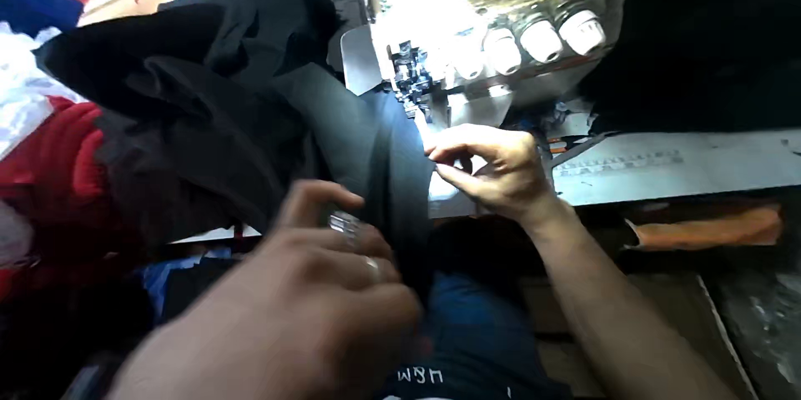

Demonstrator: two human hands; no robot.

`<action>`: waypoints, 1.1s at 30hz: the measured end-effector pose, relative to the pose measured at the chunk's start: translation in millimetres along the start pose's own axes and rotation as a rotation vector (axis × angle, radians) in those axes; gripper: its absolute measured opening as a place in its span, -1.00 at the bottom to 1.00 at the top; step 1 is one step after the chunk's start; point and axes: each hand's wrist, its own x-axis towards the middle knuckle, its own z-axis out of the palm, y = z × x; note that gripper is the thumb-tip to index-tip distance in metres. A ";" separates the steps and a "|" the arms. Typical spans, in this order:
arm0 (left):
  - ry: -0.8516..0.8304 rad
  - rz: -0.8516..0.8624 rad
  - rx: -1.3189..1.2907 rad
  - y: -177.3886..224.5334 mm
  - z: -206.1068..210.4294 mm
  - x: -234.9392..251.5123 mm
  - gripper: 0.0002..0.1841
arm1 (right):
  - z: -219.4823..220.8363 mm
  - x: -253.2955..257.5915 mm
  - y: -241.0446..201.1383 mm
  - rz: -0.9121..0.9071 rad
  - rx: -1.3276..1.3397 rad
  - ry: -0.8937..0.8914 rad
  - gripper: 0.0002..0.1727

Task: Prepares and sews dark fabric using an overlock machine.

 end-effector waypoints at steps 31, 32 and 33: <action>-0.030 -0.009 -0.037 -3.6 30.7 16.5 -0.72 | -9.8 -14.1 16.8 -0.068 -0.171 -0.048 -0.85; -0.022 -0.015 0.003 -2.3 28.5 13.9 -0.72 | -9.4 -14.1 15.7 -0.061 -0.165 -0.041 -0.85; -0.010 -0.025 0.041 -0.8 25.0 10.9 -0.71 | -8.6 -14.8 14.2 -0.043 -0.148 -0.028 -0.85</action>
